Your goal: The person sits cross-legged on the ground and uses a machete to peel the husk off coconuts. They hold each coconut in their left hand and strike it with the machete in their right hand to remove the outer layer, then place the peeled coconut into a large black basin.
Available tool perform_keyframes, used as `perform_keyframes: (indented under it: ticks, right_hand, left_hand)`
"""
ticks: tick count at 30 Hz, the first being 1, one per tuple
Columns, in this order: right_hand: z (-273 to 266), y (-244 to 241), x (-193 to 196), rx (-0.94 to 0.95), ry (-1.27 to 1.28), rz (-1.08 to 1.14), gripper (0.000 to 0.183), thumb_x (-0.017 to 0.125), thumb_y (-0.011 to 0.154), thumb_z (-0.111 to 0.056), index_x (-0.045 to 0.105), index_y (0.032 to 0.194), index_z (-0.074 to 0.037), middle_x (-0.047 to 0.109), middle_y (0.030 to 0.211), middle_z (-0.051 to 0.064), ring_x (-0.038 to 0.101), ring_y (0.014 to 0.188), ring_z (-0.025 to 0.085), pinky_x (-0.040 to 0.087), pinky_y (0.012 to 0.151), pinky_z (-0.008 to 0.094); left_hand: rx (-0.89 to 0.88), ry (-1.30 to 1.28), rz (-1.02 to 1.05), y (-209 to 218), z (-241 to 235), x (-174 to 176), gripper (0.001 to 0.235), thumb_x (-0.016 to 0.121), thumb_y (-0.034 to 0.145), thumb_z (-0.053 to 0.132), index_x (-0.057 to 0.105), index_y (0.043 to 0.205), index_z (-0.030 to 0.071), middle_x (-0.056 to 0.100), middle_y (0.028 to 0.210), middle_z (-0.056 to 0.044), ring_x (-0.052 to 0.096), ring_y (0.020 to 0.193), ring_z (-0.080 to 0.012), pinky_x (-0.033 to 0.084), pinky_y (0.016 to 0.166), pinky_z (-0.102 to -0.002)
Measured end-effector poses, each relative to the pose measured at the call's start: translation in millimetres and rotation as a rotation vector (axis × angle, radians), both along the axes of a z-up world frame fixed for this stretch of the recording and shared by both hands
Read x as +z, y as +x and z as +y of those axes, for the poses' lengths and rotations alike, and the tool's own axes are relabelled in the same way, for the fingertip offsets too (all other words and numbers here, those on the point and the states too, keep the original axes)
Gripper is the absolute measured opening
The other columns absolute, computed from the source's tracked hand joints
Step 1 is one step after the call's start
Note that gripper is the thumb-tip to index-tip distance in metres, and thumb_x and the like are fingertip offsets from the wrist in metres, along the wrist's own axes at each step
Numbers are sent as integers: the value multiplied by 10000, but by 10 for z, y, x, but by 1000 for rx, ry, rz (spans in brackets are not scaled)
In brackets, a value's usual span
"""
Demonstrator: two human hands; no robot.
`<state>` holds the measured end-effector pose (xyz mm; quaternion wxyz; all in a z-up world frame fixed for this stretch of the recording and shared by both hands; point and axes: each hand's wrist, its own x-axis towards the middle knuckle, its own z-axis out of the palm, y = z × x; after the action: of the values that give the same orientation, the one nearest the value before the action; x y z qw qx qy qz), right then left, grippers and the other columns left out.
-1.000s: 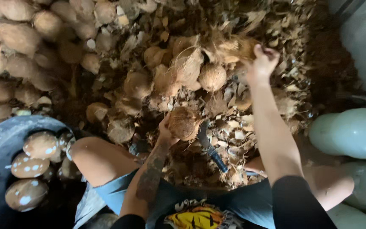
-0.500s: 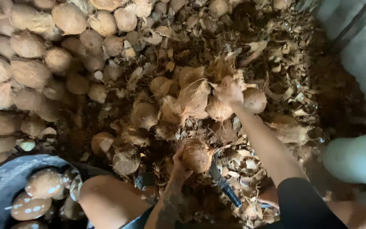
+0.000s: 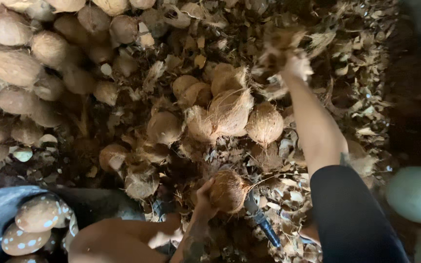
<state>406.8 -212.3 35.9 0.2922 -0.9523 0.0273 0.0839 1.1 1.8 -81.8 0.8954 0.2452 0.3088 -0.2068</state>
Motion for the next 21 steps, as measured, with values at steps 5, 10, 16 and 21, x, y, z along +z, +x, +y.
perform_keyframes:
  ticks: [5,10,16,21]
  right_hand:
    - [-231,33,105,-231,-58,-133,1121,937,1024,-379,94,1647,18,91,1665,377,157,1566,556,225,1323,587]
    - [-95,-488,44,260,-172,348,343,478,995,151,553,1229,-88,544,1206,104,565,986,265,430,787,395]
    - [-1,-429,70,355,23,511,812,520,1007,8,182,1702,-240,160,1755,138,154,1621,374,65,1304,635]
    - [-209,-307,309,7,5,197,679,590,1030,21,300,1637,-69,305,1655,185,419,1441,421,472,1130,515]
  left_hand:
    - [142,51,91,-50,20,-249,589,627,885,485,733,1182,-12,749,1086,-233,732,977,-437,605,859,-594]
    - [165,33,135,-49,58,-387,642,651,875,450,697,1305,-25,738,1194,-257,702,1072,-458,597,868,-574]
    - [156,35,122,-31,40,-302,638,638,880,425,679,1343,-11,729,1228,-259,691,1109,-453,584,909,-581]
    - [123,89,238,17,24,-310,613,694,778,490,753,1235,85,771,1134,-205,727,1054,-431,605,818,-583]
